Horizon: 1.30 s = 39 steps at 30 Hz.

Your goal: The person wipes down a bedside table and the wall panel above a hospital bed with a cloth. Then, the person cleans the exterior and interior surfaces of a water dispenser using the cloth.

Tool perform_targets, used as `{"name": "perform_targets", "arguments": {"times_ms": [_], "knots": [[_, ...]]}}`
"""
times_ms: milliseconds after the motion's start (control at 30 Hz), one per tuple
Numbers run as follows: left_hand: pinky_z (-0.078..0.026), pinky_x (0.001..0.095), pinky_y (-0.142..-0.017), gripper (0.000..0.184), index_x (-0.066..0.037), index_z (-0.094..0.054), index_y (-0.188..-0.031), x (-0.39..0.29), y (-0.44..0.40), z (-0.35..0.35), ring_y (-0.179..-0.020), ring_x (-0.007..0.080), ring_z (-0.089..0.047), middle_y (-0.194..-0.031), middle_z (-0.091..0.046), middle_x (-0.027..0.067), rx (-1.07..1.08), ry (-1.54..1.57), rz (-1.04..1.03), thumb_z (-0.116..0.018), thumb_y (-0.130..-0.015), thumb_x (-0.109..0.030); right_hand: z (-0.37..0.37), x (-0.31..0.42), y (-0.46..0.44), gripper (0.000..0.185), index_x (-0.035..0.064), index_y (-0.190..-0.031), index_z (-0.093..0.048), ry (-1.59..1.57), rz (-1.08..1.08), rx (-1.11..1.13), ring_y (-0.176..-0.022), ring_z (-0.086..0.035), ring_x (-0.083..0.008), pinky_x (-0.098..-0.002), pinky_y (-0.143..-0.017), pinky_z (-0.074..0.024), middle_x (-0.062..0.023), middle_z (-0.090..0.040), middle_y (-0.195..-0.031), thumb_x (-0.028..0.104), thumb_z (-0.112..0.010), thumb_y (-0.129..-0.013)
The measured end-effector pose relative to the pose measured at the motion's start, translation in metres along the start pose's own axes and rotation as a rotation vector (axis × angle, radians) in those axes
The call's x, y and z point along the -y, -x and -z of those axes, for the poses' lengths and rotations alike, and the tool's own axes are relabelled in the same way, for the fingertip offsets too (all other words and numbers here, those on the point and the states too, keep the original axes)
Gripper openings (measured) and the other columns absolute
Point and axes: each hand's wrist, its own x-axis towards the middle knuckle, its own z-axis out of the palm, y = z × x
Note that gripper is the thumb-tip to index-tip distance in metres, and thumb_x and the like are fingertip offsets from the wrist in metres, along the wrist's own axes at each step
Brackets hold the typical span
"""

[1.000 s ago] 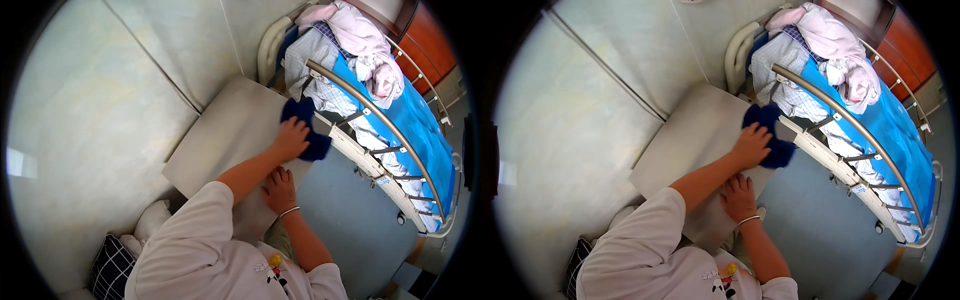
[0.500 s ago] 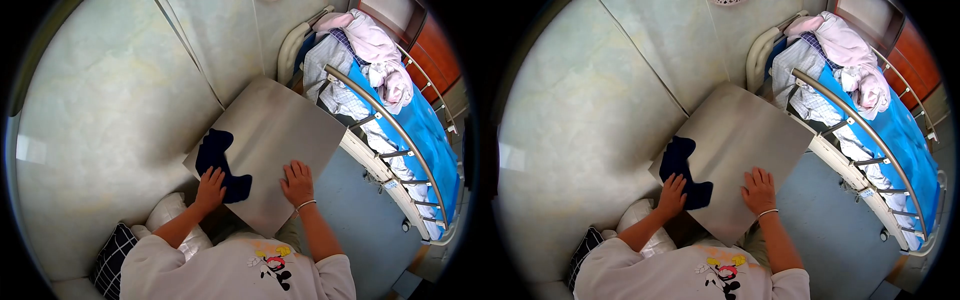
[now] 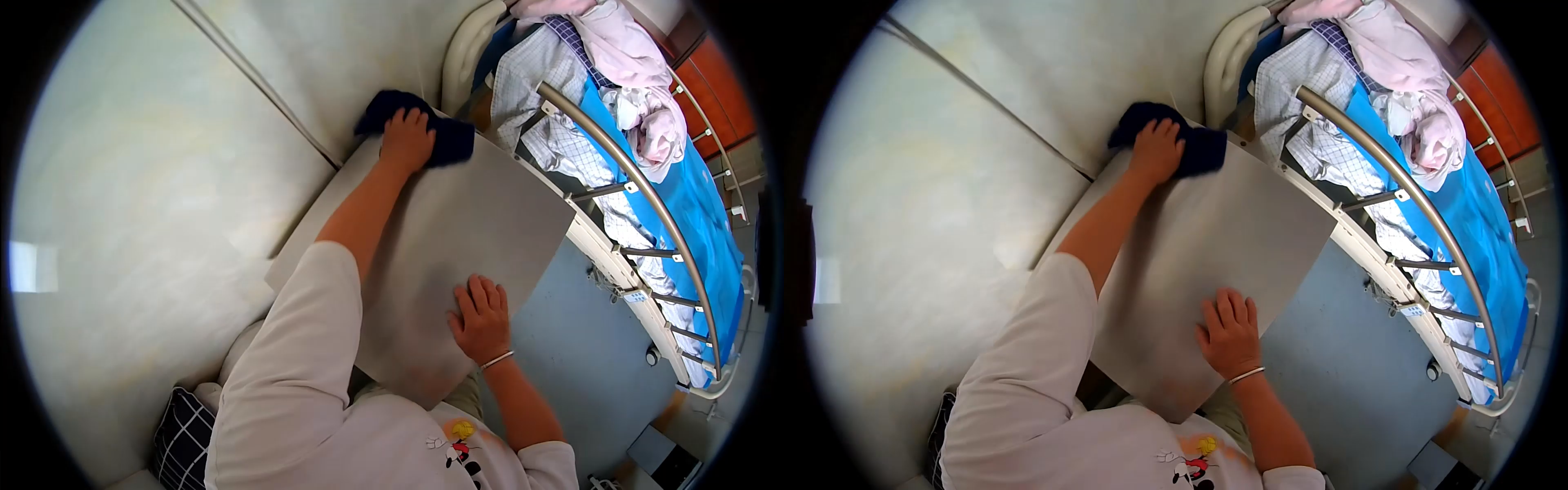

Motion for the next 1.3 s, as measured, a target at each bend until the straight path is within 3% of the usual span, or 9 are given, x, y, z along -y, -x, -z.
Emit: {"name": "perform_targets", "arguments": {"times_ms": [267,467,533,667,833,1000,1100,1233,1300], "knots": [[-0.038,0.0472,-0.092,0.04,-0.006,-0.05,-0.118,-0.001,-0.036,-0.016,-0.114,0.0346,-0.042,-0.12,-0.048,0.0105,0.084,-0.089,0.127,-0.047,-0.087,-0.031,-0.001,-0.003,0.003,0.043,0.0083,-0.106,-0.056,-0.059,0.003,-0.052,-0.111,-0.044,-0.0305,-0.0468,-0.094,-0.0337,-0.0139,-0.047,-0.12,0.021,-0.066,-0.066],[-0.034,0.0487,-0.094,0.041,-0.004,-0.047,-0.12,-0.013,0.044,0.018,-0.118,0.0341,-0.038,-0.123,-0.045,0.011,0.162,-0.005,0.034,-0.046,-0.087,-0.029,0.003,0.0,0.002,0.039,0.0078,-0.103,-0.054,-0.048,0.023,-0.09,-0.109,-0.043,-0.0286,-0.0466,-0.093,-0.0337,-0.0129,-0.047,-0.115,0.019,-0.066,-0.067],[-0.035,0.0485,-0.094,0.042,-0.003,-0.048,-0.119,0.002,0.072,0.02,-0.116,0.0366,-0.039,-0.125,-0.044,0.0131,0.09,-0.025,-0.136,-0.049,-0.085,-0.028,0.001,-0.002,0.005,0.04,0.008,-0.104,-0.054,-0.061,0.028,-0.099,-0.111,-0.042,-0.0287,-0.0463,-0.095,-0.0325,-0.0124,-0.047,-0.117,0.019,-0.065,-0.067],[-0.037,0.0481,-0.092,0.044,-0.003,-0.048,-0.119,0.053,0.126,0.041,-0.114,0.0391,-0.039,-0.124,-0.043,0.0152,0.092,-0.163,-0.159,-0.052,-0.084,-0.029,-0.003,-0.002,0.007,0.039,0.0089,-0.105,-0.054,-0.04,0.038,-0.13,-0.113,-0.041,-0.0282,-0.0452,-0.096,-0.0313,-0.0113,-0.047,-0.117,0.02,-0.063,-0.069],[-0.039,0.0476,-0.089,0.047,-0.003,-0.048,-0.119,0.048,0.205,0.105,-0.111,0.0407,-0.042,-0.122,-0.045,0.0156,0.117,-0.189,0.081,-0.054,-0.083,-0.031,-0.004,-0.004,0.012,0.038,0.0082,-0.106,-0.053,0.003,0.072,-0.134,-0.112,-0.041,-0.0272,-0.0436,-0.095,-0.0324,-0.0112,-0.047,-0.115,0.021,-0.063,-0.072],[-0.036,0.047,-0.093,0.048,0.0,-0.047,-0.12,0.06,0.269,0.152,-0.11,0.0409,-0.042,-0.123,-0.045,0.0174,0.181,-0.151,0.123,-0.053,-0.083,-0.031,-0.008,-0.008,0.02,0.037,0.0068,-0.105,-0.055,0.034,0.081,-0.175,-0.112,-0.041,-0.0277,-0.0419,-0.096,-0.0334,-0.0124,-0.047,-0.114,0.021,-0.065,-0.073],[-0.035,0.046,-0.095,0.048,0.001,-0.047,-0.119,0.053,0.304,0.179,-0.11,0.0405,-0.042,-0.122,-0.045,0.0183,0.192,-0.145,0.129,-0.054,-0.082,-0.03,-0.006,-0.011,0.045,0.031,0.0053,-0.1,-0.057,-0.098,0.104,-0.222,-0.11,-0.044,-0.0301,-0.0413,-0.095,-0.0353,-0.0142,-0.048,-0.114,0.014,-0.064,-0.071],[-0.034,0.0453,-0.095,0.047,0.001,-0.049,-0.118,0.053,0.316,0.172,-0.109,0.0397,-0.043,-0.12,-0.046,0.0186,0.138,-0.17,0.142,-0.055,-0.082,-0.029,-0.002,-0.034,0.134,0.03,0.0017,-0.098,-0.058,-0.116,-0.064,-0.421,-0.106,-0.046,-0.0368,-0.0452,-0.091,-0.0389,-0.0178,-0.049,-0.114,0.004,-0.06,-0.069],[-0.035,0.0449,-0.095,0.047,0.001,-0.049,-0.117,0.051,0.304,0.164,-0.109,0.0393,-0.044,-0.12,-0.047,0.0186,0.15,-0.174,0.166,-0.055,-0.081,-0.028,-0.024,-0.062,0.218,0.031,0.001,-0.102,-0.057,-0.119,-0.28,-0.319,-0.105,-0.046,-0.0386,-0.0462,-0.09,-0.0385,-0.0197,-0.05,-0.113,0.002,-0.058,-0.071]]}}
